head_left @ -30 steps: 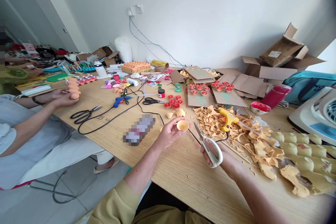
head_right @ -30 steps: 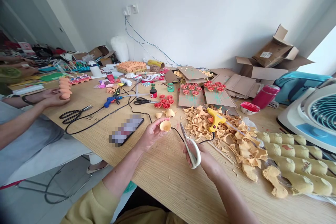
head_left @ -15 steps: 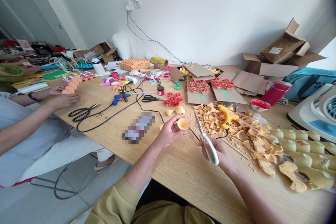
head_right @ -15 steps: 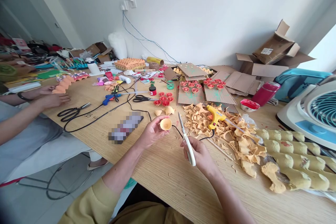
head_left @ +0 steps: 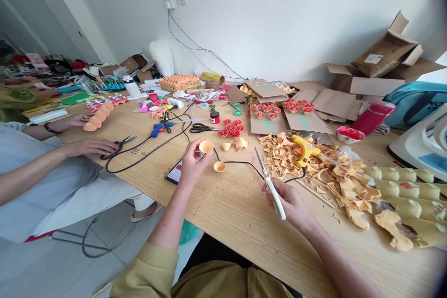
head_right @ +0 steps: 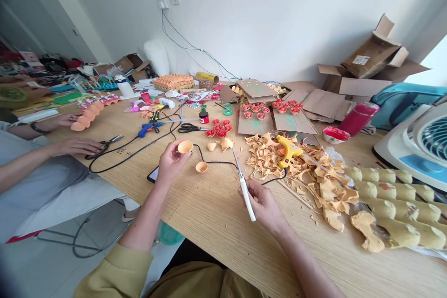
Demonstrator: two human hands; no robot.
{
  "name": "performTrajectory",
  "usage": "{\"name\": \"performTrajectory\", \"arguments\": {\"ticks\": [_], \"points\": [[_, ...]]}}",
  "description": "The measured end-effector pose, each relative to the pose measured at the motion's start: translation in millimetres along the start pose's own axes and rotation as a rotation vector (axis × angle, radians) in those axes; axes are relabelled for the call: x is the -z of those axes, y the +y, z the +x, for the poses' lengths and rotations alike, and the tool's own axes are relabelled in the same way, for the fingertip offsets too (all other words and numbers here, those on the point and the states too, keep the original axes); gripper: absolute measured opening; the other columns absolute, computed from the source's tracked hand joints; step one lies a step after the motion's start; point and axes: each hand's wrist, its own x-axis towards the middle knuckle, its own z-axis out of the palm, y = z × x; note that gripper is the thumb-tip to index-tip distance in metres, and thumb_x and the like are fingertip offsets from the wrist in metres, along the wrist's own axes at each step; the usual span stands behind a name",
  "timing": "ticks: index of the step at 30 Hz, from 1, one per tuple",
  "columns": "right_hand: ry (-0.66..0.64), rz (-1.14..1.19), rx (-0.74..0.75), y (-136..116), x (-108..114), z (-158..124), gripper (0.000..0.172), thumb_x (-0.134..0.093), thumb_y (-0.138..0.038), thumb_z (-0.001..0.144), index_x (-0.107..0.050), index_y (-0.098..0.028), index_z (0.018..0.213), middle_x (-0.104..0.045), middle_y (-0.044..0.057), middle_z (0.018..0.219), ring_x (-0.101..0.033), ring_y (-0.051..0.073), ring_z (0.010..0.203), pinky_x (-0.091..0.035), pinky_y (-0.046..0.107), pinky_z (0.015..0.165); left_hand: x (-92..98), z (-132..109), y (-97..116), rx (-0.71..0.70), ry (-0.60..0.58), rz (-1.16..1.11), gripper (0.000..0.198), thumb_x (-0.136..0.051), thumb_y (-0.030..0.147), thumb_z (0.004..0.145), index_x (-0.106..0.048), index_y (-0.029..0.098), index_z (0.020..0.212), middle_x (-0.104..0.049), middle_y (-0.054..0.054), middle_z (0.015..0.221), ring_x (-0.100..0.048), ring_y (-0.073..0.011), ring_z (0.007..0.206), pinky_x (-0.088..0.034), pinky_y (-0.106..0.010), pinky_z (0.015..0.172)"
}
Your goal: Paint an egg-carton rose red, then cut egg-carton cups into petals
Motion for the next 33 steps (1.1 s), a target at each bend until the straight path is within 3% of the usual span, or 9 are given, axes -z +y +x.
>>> {"name": "performTrajectory", "arguments": {"ticks": [5,14,33], "points": [[0.004,-0.052,0.014,0.5,-0.3,1.0,0.035,-0.053,-0.053,0.092,-0.058,-0.019,0.086,-0.042,-0.005,0.062,-0.037,0.012,0.058,-0.032,0.026,0.054,3.6,-5.4,-14.6,-0.113,-0.032,0.367,0.04,-0.066,0.019,0.08,-0.063,0.021,0.12,-0.067,-0.009,0.114,-0.065,-0.0215,0.099,-0.053,-0.032,0.08],[0.004,-0.05,0.003,7.0,-0.7,2.1,0.034,-0.053,-0.052,0.093,-0.058,-0.019,0.087,-0.044,-0.005,0.062,-0.038,0.012,0.058,-0.032,0.027,0.056,0.3,-8.4,-24.1,-0.156,-0.185,0.576,0.035,-0.063,0.02,0.085,-0.061,0.02,0.12,-0.066,-0.01,0.115,-0.063,-0.0264,0.11,-0.051,-0.044,0.101],[-0.001,-0.051,0.007,11.3,-1.3,2.3,0.031,-0.053,-0.048,0.094,-0.057,-0.019,0.084,-0.041,-0.005,0.064,-0.036,0.011,0.06,-0.031,0.026,0.056,-1.2,-9.4,-32.9,-0.056,-0.36,0.694,0.044,-0.055,0.01,0.084,-0.06,0.016,0.128,-0.069,-0.014,0.125,-0.064,-0.0289,0.116,-0.049,-0.046,0.105]]}}
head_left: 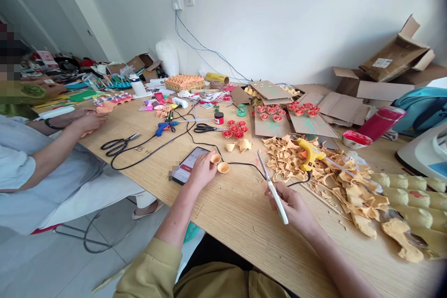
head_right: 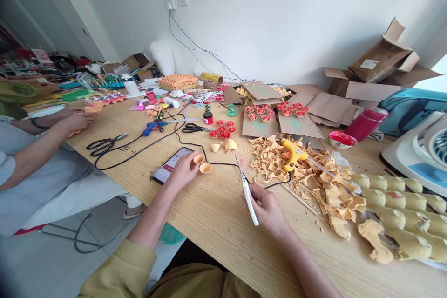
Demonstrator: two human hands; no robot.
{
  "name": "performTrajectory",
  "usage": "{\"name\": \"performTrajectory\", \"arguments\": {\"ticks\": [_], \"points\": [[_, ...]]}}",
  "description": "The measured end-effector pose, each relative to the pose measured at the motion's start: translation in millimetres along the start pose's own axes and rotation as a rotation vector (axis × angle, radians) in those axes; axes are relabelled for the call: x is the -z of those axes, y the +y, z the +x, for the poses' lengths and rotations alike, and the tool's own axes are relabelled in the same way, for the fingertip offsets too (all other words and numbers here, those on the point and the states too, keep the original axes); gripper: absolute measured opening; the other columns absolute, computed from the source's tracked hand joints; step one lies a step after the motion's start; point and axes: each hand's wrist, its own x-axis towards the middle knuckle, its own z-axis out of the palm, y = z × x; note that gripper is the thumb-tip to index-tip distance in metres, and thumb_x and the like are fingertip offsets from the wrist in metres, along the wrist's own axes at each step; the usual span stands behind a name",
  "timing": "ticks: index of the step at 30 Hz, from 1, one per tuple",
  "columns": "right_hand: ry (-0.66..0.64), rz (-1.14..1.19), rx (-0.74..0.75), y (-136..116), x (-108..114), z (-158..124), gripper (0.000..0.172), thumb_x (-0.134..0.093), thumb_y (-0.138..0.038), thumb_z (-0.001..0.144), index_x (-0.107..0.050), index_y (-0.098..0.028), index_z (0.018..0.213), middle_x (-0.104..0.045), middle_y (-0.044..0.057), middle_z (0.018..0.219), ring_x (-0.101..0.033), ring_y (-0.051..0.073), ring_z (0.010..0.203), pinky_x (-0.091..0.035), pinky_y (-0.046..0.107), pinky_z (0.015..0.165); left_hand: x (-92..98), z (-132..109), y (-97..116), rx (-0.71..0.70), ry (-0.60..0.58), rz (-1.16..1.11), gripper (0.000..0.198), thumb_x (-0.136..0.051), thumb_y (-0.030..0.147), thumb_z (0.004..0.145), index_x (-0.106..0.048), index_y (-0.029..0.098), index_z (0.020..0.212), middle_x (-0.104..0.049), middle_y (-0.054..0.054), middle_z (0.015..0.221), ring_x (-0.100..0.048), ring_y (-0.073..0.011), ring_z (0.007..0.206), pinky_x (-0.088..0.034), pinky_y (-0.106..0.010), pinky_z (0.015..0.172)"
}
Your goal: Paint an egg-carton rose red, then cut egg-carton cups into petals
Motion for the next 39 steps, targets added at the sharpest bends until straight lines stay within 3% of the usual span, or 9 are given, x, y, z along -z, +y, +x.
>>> {"name": "performTrajectory", "arguments": {"ticks": [7,19,35,39], "points": [[-0.002,-0.001,-0.005,-4.7,0.4,-0.7,0.032,-0.054,-0.05,0.094,-0.057,-0.019,0.085,-0.039,-0.005,0.064,-0.035,0.012,0.06,-0.03,0.026,0.055,-3.1,-1.4,-4.7,-0.041,0.078,-0.046,0.053,-0.057,0.006,0.078,-0.059,0.02,0.129,-0.068,-0.013,0.127,-0.063,-0.0301,0.118,-0.05,-0.05,0.105],[0.001,-0.023,-0.01,-9.1,0.4,-1.3,0.035,-0.053,-0.052,0.094,-0.056,-0.019,0.083,-0.04,-0.005,0.065,-0.034,0.011,0.059,-0.031,0.025,0.053,-1.0,0.6,-3.1,-0.119,0.031,-0.084,0.049,-0.055,0.008,0.086,-0.057,0.019,0.133,-0.068,-0.013,0.128,-0.062,-0.0274,0.118,-0.051,-0.049,0.104],[-0.017,-0.005,-0.025,-3.6,-0.2,-0.1,0.04,-0.053,-0.058,0.093,-0.057,-0.02,0.085,-0.041,-0.004,0.064,-0.037,0.012,0.059,-0.032,0.026,0.054,0.7,0.5,-3.8,-0.091,0.064,-0.114,0.044,-0.06,0.013,0.086,-0.058,0.021,0.129,-0.066,-0.011,0.128,-0.062,-0.0277,0.118,-0.05,-0.05,0.105],[-0.015,-0.001,-0.032,-4.8,-0.2,-0.9,0.041,-0.052,-0.06,0.093,-0.056,-0.02,0.085,-0.041,-0.004,0.065,-0.038,0.012,0.061,-0.032,0.026,0.056,8.8,-2.2,4.7,-0.055,0.149,-0.17,0.045,-0.063,0.016,0.085,-0.055,0.023,0.13,-0.064,-0.01,0.125,-0.061,-0.0262,0.117,-0.05,-0.047,0.104]]}}
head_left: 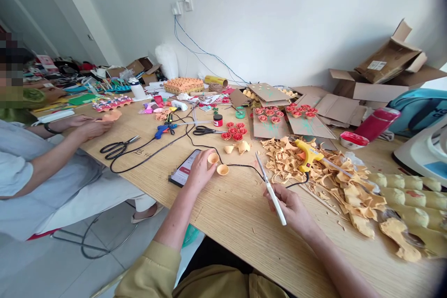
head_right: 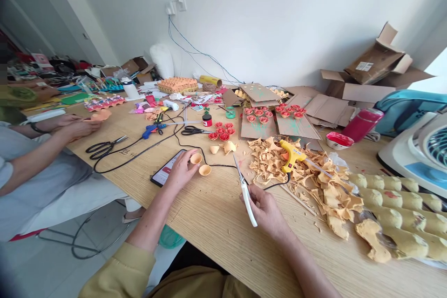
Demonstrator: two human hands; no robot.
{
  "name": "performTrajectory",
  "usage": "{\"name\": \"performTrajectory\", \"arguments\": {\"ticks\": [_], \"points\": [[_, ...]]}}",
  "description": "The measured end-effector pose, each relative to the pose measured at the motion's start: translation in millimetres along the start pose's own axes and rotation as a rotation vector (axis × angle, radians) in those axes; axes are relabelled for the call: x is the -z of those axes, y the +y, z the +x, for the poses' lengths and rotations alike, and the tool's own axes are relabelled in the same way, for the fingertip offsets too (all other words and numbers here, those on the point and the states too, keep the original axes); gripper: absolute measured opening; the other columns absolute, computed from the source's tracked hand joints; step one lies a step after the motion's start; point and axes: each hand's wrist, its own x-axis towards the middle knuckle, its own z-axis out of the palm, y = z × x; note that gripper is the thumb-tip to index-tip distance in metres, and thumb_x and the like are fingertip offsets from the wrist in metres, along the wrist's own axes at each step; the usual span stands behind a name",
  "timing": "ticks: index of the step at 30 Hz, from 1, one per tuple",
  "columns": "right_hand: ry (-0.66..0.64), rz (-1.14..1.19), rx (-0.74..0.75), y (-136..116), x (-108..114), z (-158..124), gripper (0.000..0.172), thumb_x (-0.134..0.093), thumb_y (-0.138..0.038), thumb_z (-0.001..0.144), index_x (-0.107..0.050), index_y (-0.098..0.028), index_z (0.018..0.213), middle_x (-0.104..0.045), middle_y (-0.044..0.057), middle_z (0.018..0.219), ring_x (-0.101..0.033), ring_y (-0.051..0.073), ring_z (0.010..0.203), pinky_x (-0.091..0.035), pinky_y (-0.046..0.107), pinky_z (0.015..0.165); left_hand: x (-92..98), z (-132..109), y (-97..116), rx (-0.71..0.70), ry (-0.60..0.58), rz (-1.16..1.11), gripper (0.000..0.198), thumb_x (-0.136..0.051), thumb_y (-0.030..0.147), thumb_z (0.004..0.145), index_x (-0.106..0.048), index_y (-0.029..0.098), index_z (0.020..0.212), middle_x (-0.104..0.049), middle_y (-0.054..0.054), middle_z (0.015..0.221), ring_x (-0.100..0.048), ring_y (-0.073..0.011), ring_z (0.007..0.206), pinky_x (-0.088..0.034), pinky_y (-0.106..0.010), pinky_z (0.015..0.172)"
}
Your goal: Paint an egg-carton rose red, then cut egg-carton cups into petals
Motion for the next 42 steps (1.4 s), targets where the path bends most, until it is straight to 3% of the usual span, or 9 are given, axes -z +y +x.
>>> {"name": "performTrajectory", "arguments": {"ticks": [5,9,13,22,26,32,42], "points": [[0.031,-0.111,0.037,-4.6,0.1,-1.0,0.038,-0.049,-0.055,0.095,-0.056,-0.02,0.082,-0.046,-0.003,0.068,-0.042,0.014,0.065,-0.035,0.027,0.06,2.8,-4.3,44.7,-0.066,0.088,-0.16,0.051,-0.063,0.012,0.083,-0.052,0.025,0.131,-0.06,-0.009,0.122,-0.062,-0.0219,0.113,-0.056,-0.038,0.096],[0.076,-0.219,0.076,-9.9,0.0,-1.6,0.033,-0.049,-0.047,0.096,-0.057,-0.019,0.08,-0.052,-0.001,0.07,-0.045,0.014,0.067,-0.035,0.028,0.061,-10.0,-9.9,88.3,-0.166,0.077,-0.273,0.053,-0.066,0.012,0.082,-0.051,0.025,0.132,-0.061,-0.01,0.121,-0.063,-0.0218,0.113,-0.057,-0.035,0.094],[0.085,-0.265,0.11,-11.1,0.4,-1.9,0.031,-0.051,-0.047,0.095,-0.058,-0.019,0.082,-0.056,0.0,0.072,-0.047,0.015,0.067,-0.036,0.029,0.062,-25.3,-16.9,112.0,-0.189,0.098,-0.381,0.053,-0.068,0.015,0.082,-0.05,0.024,0.131,-0.063,-0.01,0.12,-0.065,-0.0216,0.109,-0.059,-0.035,0.091],[0.017,-0.253,0.11,-8.6,-1.6,-2.5,0.028,-0.05,-0.046,0.096,-0.06,-0.02,0.091,-0.06,0.001,0.076,-0.053,0.017,0.07,-0.036,0.03,0.064,-28.0,-24.4,107.2,-0.122,0.09,-0.466,0.061,-0.073,0.022,0.082,-0.047,0.023,0.137,-0.069,-0.008,0.111,-0.068,-0.02,0.096,-0.057,-0.035,0.088],[-0.012,-0.255,0.099,-9.8,-2.0,-2.3,0.029,-0.049,-0.047,0.097,-0.06,-0.02,0.093,-0.061,0.001,0.078,-0.054,0.018,0.072,-0.036,0.03,0.065,-27.1,-25.2,107.5,-0.111,0.089,-0.49,0.062,-0.073,0.022,0.081,-0.046,0.024,0.137,-0.07,-0.008,0.112,-0.069,-0.0212,0.1,-0.056,-0.034,0.085],[-0.03,-0.254,0.099,-12.6,-1.4,-3.4,0.031,-0.049,-0.049,0.096,-0.053,-0.021,0.083,-0.06,0.001,0.078,-0.052,0.017,0.072,-0.035,0.03,0.064,-29.3,-27.0,109.7,-0.137,0.053,-0.501,0.063,-0.074,0.021,0.08,-0.046,0.024,0.137,-0.07,-0.009,0.113,-0.068,-0.0225,0.104,-0.054,-0.033,0.083],[-0.005,-0.339,0.154,-12.8,-0.8,-3.2,0.033,-0.045,-0.05,0.096,-0.054,-0.021,0.085,-0.063,0.002,0.079,-0.055,0.018,0.071,-0.039,0.031,0.066,-27.6,-30.0,111.8,-0.219,0.055,-0.453,0.064,-0.074,0.016,0.078,-0.046,0.022,0.135,-0.072,-0.008,0.112,-0.068,-0.0215,0.101,-0.052,-0.034,0.082]]}}
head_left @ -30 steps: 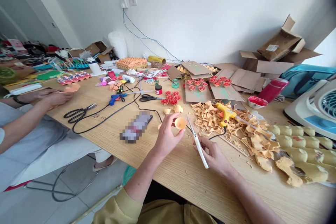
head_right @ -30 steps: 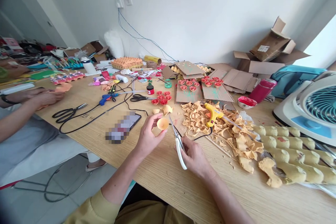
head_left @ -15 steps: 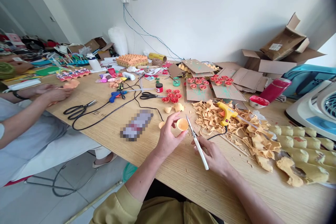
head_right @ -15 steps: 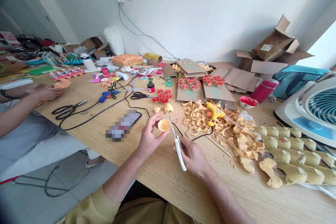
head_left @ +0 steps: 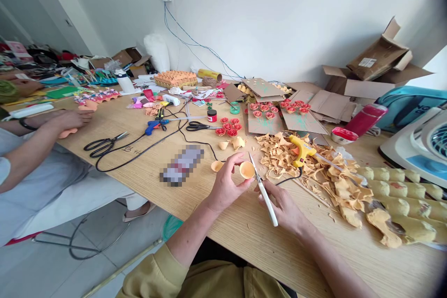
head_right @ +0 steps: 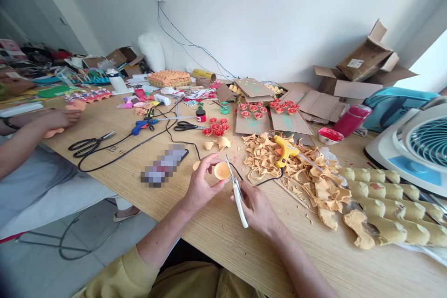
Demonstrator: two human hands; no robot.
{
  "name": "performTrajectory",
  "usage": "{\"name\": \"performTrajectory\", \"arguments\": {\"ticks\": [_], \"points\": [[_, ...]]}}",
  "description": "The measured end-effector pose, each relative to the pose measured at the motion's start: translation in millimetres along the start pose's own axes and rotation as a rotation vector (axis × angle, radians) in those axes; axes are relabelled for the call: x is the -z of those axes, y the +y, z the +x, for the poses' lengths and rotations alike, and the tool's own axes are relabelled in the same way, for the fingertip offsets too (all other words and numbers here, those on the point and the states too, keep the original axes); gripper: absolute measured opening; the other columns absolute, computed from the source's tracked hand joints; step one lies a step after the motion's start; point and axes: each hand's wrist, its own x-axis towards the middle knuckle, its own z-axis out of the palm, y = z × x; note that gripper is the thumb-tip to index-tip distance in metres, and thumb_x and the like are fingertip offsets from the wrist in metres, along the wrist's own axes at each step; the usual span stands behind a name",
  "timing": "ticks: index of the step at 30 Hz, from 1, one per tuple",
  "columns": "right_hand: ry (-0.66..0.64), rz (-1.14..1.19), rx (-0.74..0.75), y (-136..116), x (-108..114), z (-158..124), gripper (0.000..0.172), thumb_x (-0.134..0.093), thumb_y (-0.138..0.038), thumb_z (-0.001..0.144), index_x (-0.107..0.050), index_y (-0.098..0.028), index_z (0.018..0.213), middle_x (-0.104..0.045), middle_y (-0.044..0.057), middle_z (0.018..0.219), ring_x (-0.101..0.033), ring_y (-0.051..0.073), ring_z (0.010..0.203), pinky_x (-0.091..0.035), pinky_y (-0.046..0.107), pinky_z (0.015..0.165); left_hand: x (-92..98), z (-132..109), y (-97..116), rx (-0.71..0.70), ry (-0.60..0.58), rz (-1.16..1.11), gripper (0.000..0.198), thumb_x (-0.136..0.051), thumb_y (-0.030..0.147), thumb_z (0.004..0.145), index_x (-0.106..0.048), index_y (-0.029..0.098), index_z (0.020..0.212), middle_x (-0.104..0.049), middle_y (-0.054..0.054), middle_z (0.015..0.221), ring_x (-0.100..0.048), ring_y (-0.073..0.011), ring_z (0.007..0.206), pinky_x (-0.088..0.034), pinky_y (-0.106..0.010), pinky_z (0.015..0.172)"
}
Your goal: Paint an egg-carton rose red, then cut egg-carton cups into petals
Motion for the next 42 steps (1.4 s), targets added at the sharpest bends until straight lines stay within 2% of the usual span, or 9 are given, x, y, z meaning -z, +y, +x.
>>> {"name": "performTrajectory", "arguments": {"ticks": [7,19,25,35,42], "points": [[0.059,-0.079,0.052,6.0,0.7,0.4,0.027,-0.052,-0.048,0.094,-0.057,-0.022,0.088,-0.064,0.003,0.078,-0.059,0.02,0.076,-0.044,0.033,0.071,-0.2,-0.2,-0.3,-0.022,0.024,-0.028,0.067,-0.074,0.015,0.077,-0.044,0.023,0.136,-0.071,-0.008,0.112,-0.068,-0.021,0.101,-0.051,-0.032,0.08],[-0.003,-0.194,0.044,4.5,0.4,1.5,0.024,-0.045,-0.043,0.096,-0.044,-0.023,0.084,-0.06,0.003,0.08,-0.056,0.02,0.075,-0.042,0.038,0.077,-2.7,-2.3,-0.3,0.011,0.034,-0.092,0.072,-0.073,0.018,0.08,-0.038,0.023,0.142,-0.069,-0.008,0.111,-0.065,-0.0206,0.099,-0.048,-0.032,0.081],[0.044,-0.23,0.079,2.1,0.1,1.3,0.025,-0.047,-0.041,0.095,-0.04,-0.024,0.078,-0.053,0.0,0.074,-0.051,0.019,0.071,-0.041,0.035,0.074,-1.8,-2.1,2.0,0.062,0.014,-0.171,0.075,-0.073,0.016,0.08,-0.036,0.024,0.144,-0.068,-0.008,0.113,-0.064,-0.02,0.1,-0.047,-0.031,0.08],[0.099,-0.21,0.152,2.6,1.1,0.3,0.025,-0.047,-0.037,0.096,-0.041,-0.024,0.076,-0.053,0.0,0.071,-0.05,0.018,0.07,-0.04,0.032,0.069,-1.8,-3.0,-1.1,0.087,0.013,-0.254,0.076,-0.075,0.02,0.081,-0.036,0.025,0.146,-0.067,-0.008,0.114,-0.064,-0.0201,0.099,-0.05,-0.036,0.087],[0.123,-0.199,0.168,0.2,2.2,0.9,0.03,-0.048,-0.039,0.096,-0.039,-0.024,0.072,-0.051,-0.001,0.067,-0.048,0.017,0.066,-0.039,0.031,0.065,0.0,-1.9,-0.6,0.115,0.008,-0.29,0.076,-0.075,0.023,0.081,-0.035,0.024,0.146,-0.067,-0.009,0.113,-0.065,-0.0209,0.101,-0.051,-0.037,0.091]]}}
